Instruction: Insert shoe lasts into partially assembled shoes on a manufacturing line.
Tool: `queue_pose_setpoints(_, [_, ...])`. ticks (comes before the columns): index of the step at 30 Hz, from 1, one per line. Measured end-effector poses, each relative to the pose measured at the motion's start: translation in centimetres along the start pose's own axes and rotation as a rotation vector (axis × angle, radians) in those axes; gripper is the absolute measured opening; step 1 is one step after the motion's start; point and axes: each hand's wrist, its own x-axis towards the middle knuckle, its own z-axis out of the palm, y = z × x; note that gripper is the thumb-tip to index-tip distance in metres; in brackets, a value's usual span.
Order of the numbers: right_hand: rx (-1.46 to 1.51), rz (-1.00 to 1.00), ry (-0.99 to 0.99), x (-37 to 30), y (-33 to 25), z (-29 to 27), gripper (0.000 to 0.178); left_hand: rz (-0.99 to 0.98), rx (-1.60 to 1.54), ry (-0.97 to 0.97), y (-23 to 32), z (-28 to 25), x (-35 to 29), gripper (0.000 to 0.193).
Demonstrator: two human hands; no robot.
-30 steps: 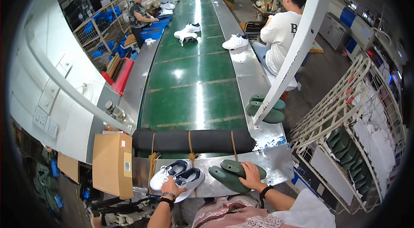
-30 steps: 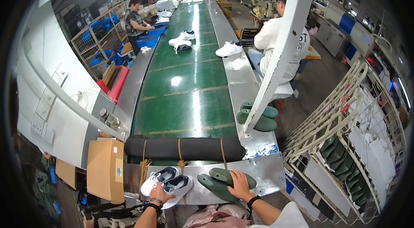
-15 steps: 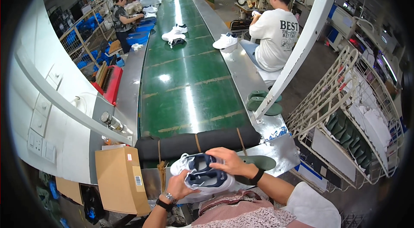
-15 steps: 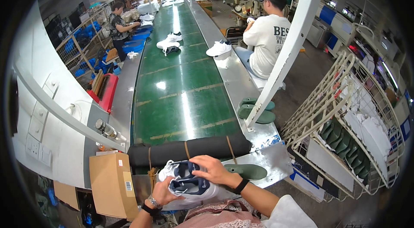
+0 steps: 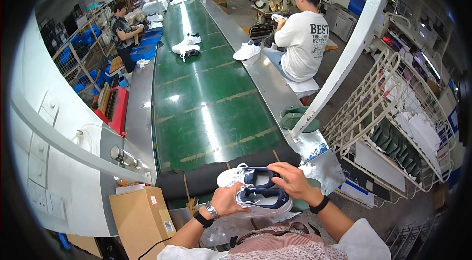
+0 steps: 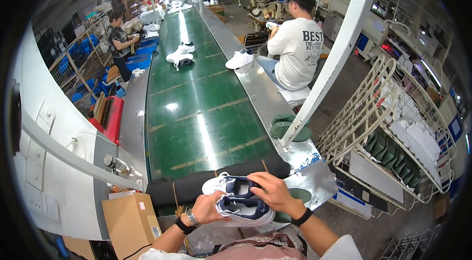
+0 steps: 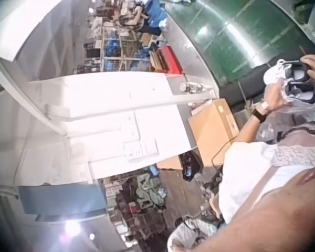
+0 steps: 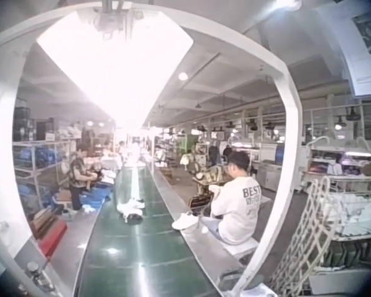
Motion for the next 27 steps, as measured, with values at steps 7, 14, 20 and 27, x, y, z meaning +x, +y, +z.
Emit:
queue_pose_setpoints(7, [-0.105,0.139,0.147,-3.3,-0.7,0.6,0.036,-0.062,0.132,-0.053,-1.4,-0.6,4.7,0.077])
queue_pose_setpoints(14, [0.162,0.406,0.365,-5.1,3.4,1.3,0.026,-0.036,0.216,-0.122,-3.3,-0.3,9.9,0.077])
queue_pose_setpoints(20, [-0.401,0.550,-0.142,-14.0,10.5,6.5,0.072,-0.090,0.048,0.105,-9.6,-1.3,18.9,0.107])
queue_pose_setpoints(27, [-0.455,0.427,-0.269,-13.8,10.3,8.4,0.067,-0.129,-1.721,0.221,-2.4,-4.8,23.8,0.051])
